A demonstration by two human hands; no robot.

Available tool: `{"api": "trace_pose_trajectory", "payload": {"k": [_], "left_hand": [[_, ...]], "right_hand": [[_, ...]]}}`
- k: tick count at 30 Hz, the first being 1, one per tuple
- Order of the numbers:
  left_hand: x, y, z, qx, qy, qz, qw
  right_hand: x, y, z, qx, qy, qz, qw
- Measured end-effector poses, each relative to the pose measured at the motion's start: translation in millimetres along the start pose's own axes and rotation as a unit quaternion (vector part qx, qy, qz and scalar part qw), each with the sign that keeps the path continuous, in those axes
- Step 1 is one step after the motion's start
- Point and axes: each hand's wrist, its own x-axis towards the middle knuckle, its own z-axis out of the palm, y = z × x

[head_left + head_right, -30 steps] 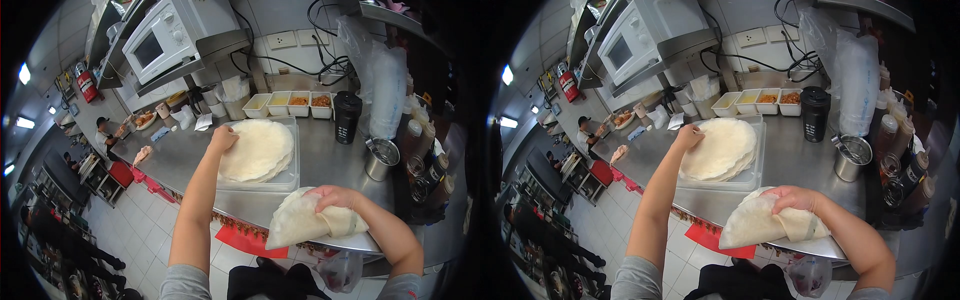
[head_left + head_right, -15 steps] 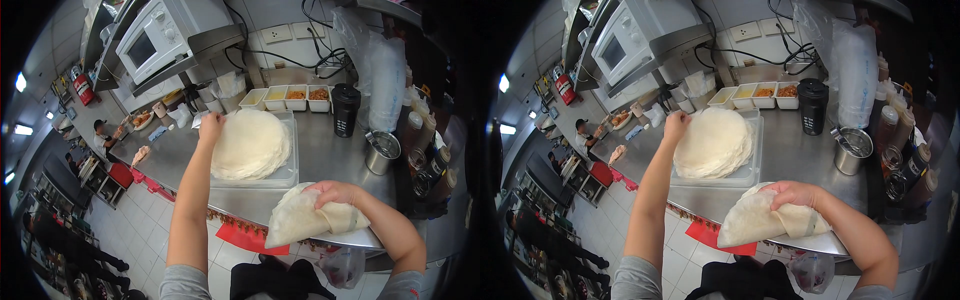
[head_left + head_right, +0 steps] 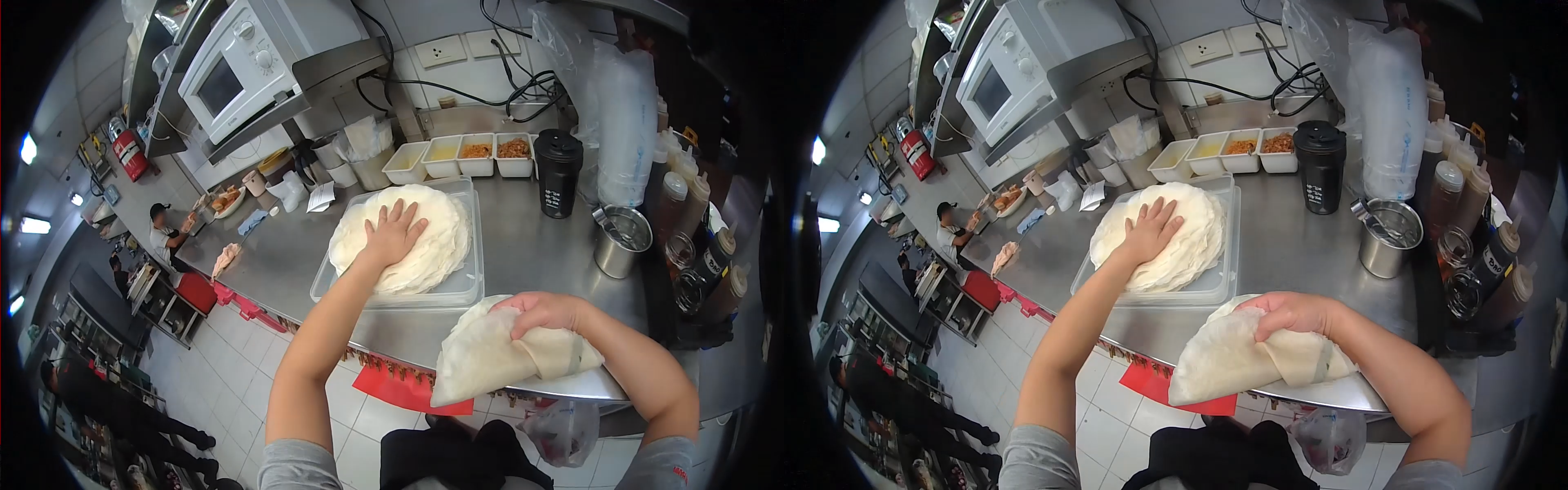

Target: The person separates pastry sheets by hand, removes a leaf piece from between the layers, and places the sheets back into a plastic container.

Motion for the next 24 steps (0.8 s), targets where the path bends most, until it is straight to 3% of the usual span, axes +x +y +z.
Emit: {"api": "trace_pose_trajectory", "payload": {"k": [3, 6, 9, 13, 16, 17, 21, 24], "left_hand": [[0.5, 0.3, -4.1, -0.012, -0.031, -0.001, 0.999], [8.6, -7.0, -10.9, -0.033, 0.033, -0.038, 0.998], [0.6, -17.5, -10.9, 0.037, -0.034, -0.117, 0.992], [3.5, -19.5, -19.8, 0.018, -0.077, -0.125, 0.989], [0.3, -47.0, -22.6, -0.08, 0.009, -0.092, 0.992], [-4.8, -49.0, -11.5, 0.037, -0.025, -0.104, 0.994], [-11.6, -39.2, -19.6, 0.025, -0.038, -0.11, 0.993], [-11.0, -17.6, -26.8, 0.033, 0.054, -0.063, 0.996]], "right_hand": [[0.8, 0.8, 1.6, -0.005, 0.003, -0.005, 1.0], [0.9, 2.1, 0.6, -0.005, 0.001, -0.011, 1.0], [0.8, 4.1, -0.1, 0.003, 0.002, -0.014, 1.0], [2.3, 3.9, -0.1, 0.005, -0.009, -0.012, 1.0], [1.1, 4.3, 0.5, 0.008, -0.008, -0.022, 1.0], [2.6, 5.5, -1.0, 0.005, -0.011, -0.023, 1.0], [3.2, 5.7, 0.2, -0.009, -0.015, -0.015, 1.0], [1.7, 3.7, 1.5, -0.007, -0.011, -0.027, 1.0]]}}
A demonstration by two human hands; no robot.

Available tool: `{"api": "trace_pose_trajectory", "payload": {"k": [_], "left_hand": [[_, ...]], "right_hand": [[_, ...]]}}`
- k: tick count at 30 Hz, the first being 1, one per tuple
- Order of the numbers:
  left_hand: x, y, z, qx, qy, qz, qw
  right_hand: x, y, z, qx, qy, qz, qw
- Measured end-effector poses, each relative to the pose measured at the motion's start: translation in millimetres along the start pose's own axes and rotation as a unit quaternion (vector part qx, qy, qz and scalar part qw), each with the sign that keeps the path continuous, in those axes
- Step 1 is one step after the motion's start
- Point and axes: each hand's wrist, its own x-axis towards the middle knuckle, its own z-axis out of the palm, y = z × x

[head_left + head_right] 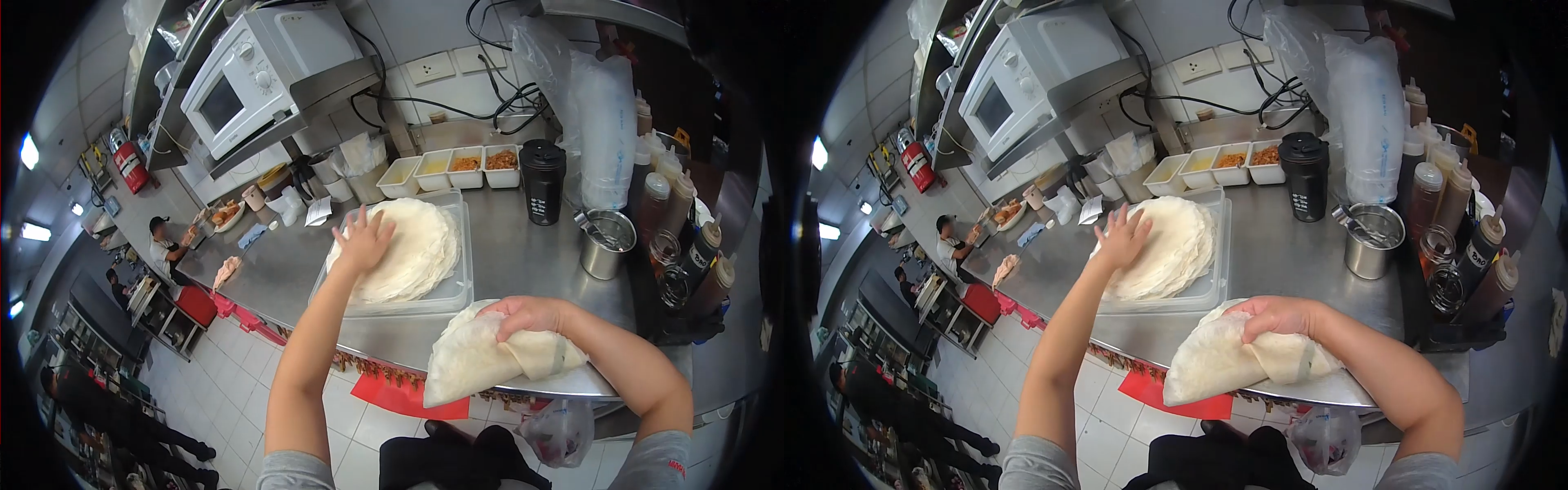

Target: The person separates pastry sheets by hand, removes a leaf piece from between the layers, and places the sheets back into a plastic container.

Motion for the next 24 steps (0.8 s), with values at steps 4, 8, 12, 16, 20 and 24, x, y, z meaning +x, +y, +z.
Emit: {"api": "trace_pose_trajectory", "payload": {"k": [4, 8, 12, 16, 20, 24], "left_hand": [[-55.6, 76.3, -29.6, -0.146, -0.032, 0.201, 0.968], [-140.0, 99.3, -43.6, -0.215, -0.033, 0.328, 0.919], [-213.7, 79.2, -19.7, -0.594, -0.066, 0.269, 0.755], [-276.6, 52.3, 14.3, -0.606, -0.039, 0.162, 0.778], [-298.1, 16.8, 6.6, -0.585, 0.057, 0.137, 0.797], [-328.0, -22.7, -17.8, -0.607, 0.171, 0.022, 0.776]], "right_hand": [[0.9, 3.0, -5.2, -0.003, -0.005, 0.003, 1.0], [-2.6, 2.6, -1.2, -0.001, 0.005, -0.022, 1.0], [-3.6, -0.9, 7.8, -0.025, 0.022, -0.044, 0.998], [12.5, 3.6, 38.6, -0.062, 0.047, -0.129, 0.989], [17.4, 5.6, 96.0, -0.072, 0.054, -0.181, 0.979], [41.7, 30.5, 141.1, 0.082, 0.084, -0.211, 0.97]]}}
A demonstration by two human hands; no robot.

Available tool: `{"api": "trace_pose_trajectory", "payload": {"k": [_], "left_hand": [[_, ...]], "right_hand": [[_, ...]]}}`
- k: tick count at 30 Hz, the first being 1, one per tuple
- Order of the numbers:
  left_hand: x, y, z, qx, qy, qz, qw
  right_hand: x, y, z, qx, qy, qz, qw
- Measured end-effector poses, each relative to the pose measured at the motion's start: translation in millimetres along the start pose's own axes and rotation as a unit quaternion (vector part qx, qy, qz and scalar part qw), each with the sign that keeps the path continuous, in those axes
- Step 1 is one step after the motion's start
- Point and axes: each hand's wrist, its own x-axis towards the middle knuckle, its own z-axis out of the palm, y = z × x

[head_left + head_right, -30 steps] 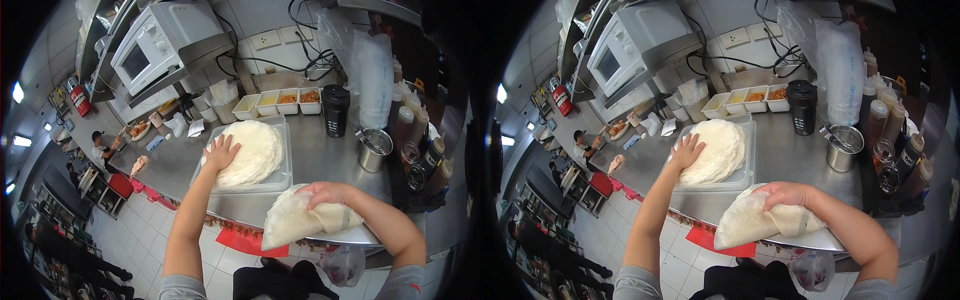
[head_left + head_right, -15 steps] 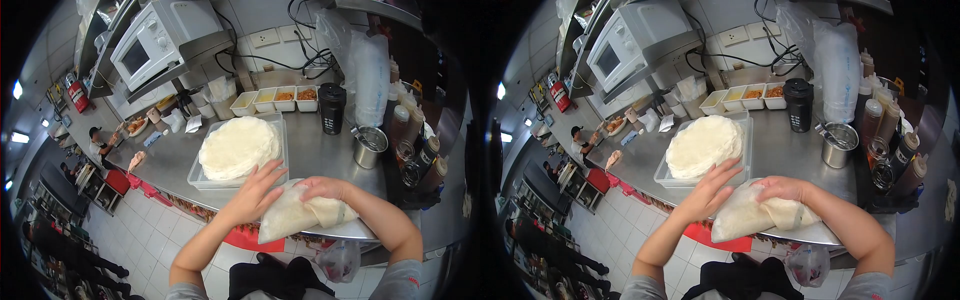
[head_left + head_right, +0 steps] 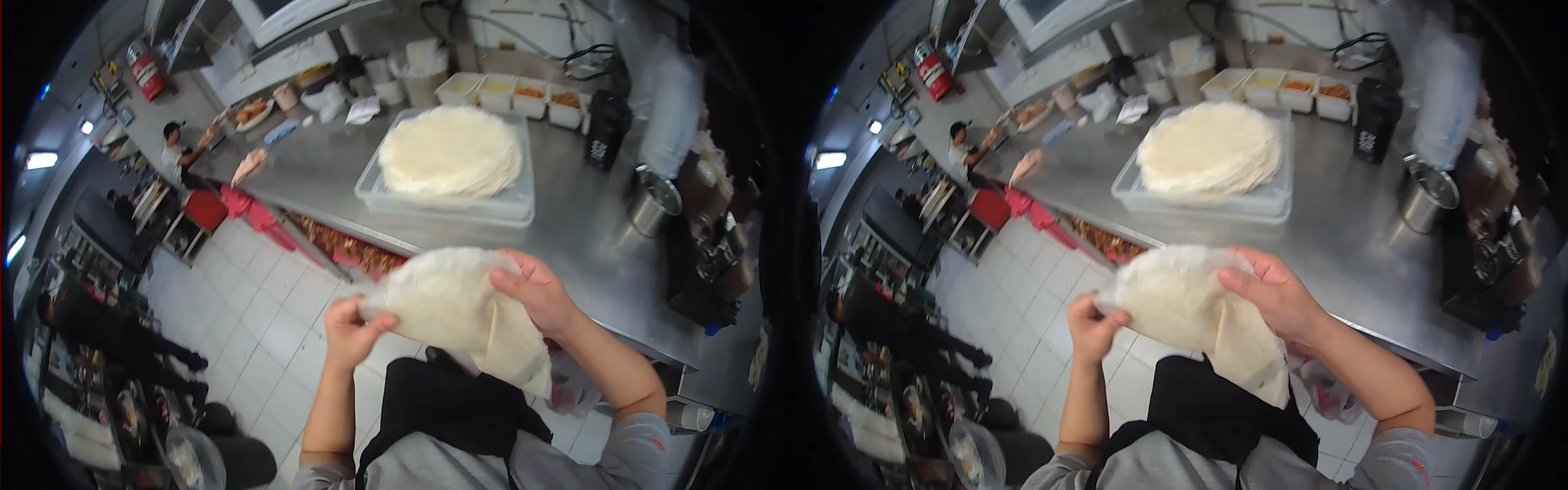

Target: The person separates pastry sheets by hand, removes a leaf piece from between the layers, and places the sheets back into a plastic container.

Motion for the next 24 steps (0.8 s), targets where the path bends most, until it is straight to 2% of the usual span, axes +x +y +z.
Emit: {"api": "trace_pose_trajectory", "payload": {"k": [1, 3, 4, 6, 8, 9, 11, 13, 14, 16, 18, 20, 22, 24], "left_hand": [[-1.4, 13.2, -8.4, 0.074, 0.02, -0.018, 0.997], [-7.4, 11.3, -30.1, 0.261, 0.033, -0.079, 0.961], [-11.4, 3.2, -30.5, 0.216, 0.061, -0.073, 0.972], [-43.8, -49.4, -59.2, 0.138, 0.094, -0.206, 0.964], [-92.6, -102.3, -84.7, 0.17, 0.1, -0.305, 0.932], [-116.7, -124.6, -94.0, 0.182, 0.099, -0.353, 0.912], [-166.2, -163.9, -101.8, 0.349, 0.095, -0.302, 0.882], [-198.1, -172.8, -87.8, 0.477, 0.07, -0.252, 0.839], [-206.5, -174.3, -78.1, 0.462, 0.046, -0.228, 0.856], [-211.8, -167.5, -53.5, 0.429, 0.002, -0.177, 0.886], [-216.5, -157.7, -19.0, 0.305, -0.045, -0.213, 0.927], [-226.5, -157.0, 8.8, 0.267, -0.094, -0.245, 0.927], [-220.2, -147.6, 22.0, 0.259, -0.092, -0.247, 0.929], [-221.4, -150.5, 26.1, 0.273, -0.083, -0.243, 0.927]], "right_hand": [[1.2, 13.9, 6.6, 0.04, 0.023, 0.008, 0.999], [11.4, 66.7, -2.9, 0.212, 0.022, 0.096, 0.972], [14.1, 100.2, -8.4, 0.295, 0.027, 0.141, 0.945], [10.4, 162.5, -13.8, 0.309, 0.027, 0.177, 0.934], [-1.3, 228.6, -24.2, 0.341, 0.032, 0.242, 0.908], [-7.9, 256.9, -29.2, 0.271, 0.023, 0.257, 0.927], [-23.5, 303.5, -38.5, 0.126, 0.002, 0.278, 0.952], [-31.5, 329.1, -46.1, 0.129, 0.074, 0.34, 0.929], [-33.6, 336.5, -51.4, 0.129, 0.111, 0.367, 0.915], [-35.0, 329.4, -56.6, 0.17, 0.103, 0.386, 0.901], [-33.9, 321.2, -59.9, 0.228, 0.072, 0.387, 0.89], [-36.6, 319.8, -56.6, 0.244, 0.057, 0.364, 0.897], [-39.1, 317.4, -49.7, 0.264, 0.048, 0.344, 0.9], [-41.0, 318.4, -41.9, 0.19, 0.054, 0.353, 0.915]]}}
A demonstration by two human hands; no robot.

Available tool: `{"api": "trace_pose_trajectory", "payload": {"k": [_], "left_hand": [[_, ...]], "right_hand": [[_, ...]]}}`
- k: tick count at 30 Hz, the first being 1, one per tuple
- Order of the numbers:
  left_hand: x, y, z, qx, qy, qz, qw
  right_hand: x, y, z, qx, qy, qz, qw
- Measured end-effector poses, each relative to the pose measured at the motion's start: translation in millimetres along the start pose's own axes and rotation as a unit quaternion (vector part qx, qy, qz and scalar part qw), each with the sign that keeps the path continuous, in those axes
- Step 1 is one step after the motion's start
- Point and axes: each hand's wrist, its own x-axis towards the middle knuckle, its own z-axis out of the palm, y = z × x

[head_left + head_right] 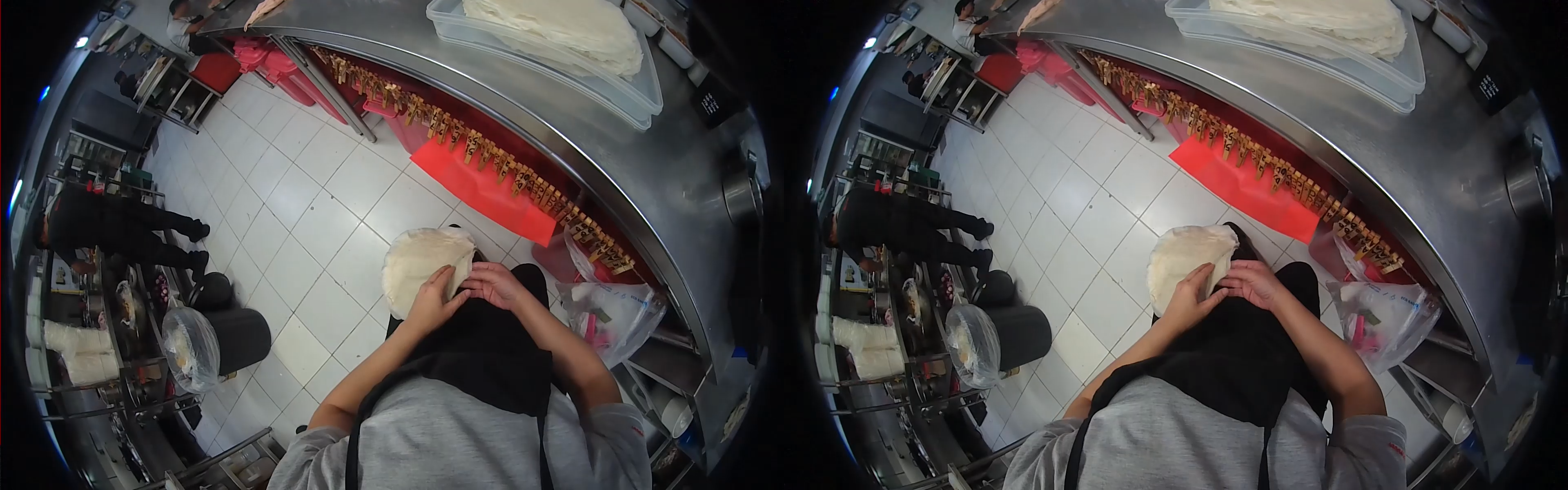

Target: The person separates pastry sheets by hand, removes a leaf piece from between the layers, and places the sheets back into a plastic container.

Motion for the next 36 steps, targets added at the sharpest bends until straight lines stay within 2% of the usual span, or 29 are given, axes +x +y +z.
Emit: {"api": "trace_pose_trajectory", "payload": {"k": [6, 9, 12, 15, 18, 25, 28, 31, 34, 36], "left_hand": [[2.7, -2.4, -6.6, -0.094, -0.077, -0.098, 0.988], [3.1, -17.9, -2.6, -0.17, -0.05, -0.082, 0.981], [2.8, -20.5, -3.5, -0.175, -0.047, -0.111, 0.977], [8.0, -14.6, -12.9, -0.088, -0.056, -0.137, 0.985], [9.9, -16.1, -10.7, -0.076, -0.015, -0.106, 0.991], [16.0, -14.0, -27.8, -0.018, 0.009, -0.155, 0.988], [15.3, -19.1, -27.5, -0.037, -0.014, -0.136, 0.99], [17.5, -3.7, -18.1, -0.133, 0.052, -0.058, 0.988], [22.3, -6.1, -20.2, -0.061, -0.004, -0.039, 0.997], [23.7, -12.9, -18.4, -0.039, 0.01, -0.049, 0.998]], "right_hand": [[1.7, 9.6, 0.0, -0.119, 0.067, 0.003, 0.991], [4.5, 10.8, 5.0, -0.171, 0.074, -0.011, 0.982], [6.5, 13.1, 10.6, -0.214, 0.079, -0.029, 0.973], [8.4, 13.0, 11.2, -0.236, 0.082, -0.041, 0.967], [7.7, 12.8, 11.1, -0.23, 0.087, -0.049, 0.968], [6.9, 11.0, 6.5, -0.216, 0.099, -0.036, 0.971], [9.9, 11.3, 9.8, -0.228, 0.088, -0.048, 0.968], [10.2, 12.1, 18.9, -0.261, 0.074, -0.062, 0.961], [14.1, 13.4, 14.9, -0.293, 0.082, -0.097, 0.948], [12.2, 14.7, 12.4, -0.313, 0.076, -0.084, 0.943]]}}
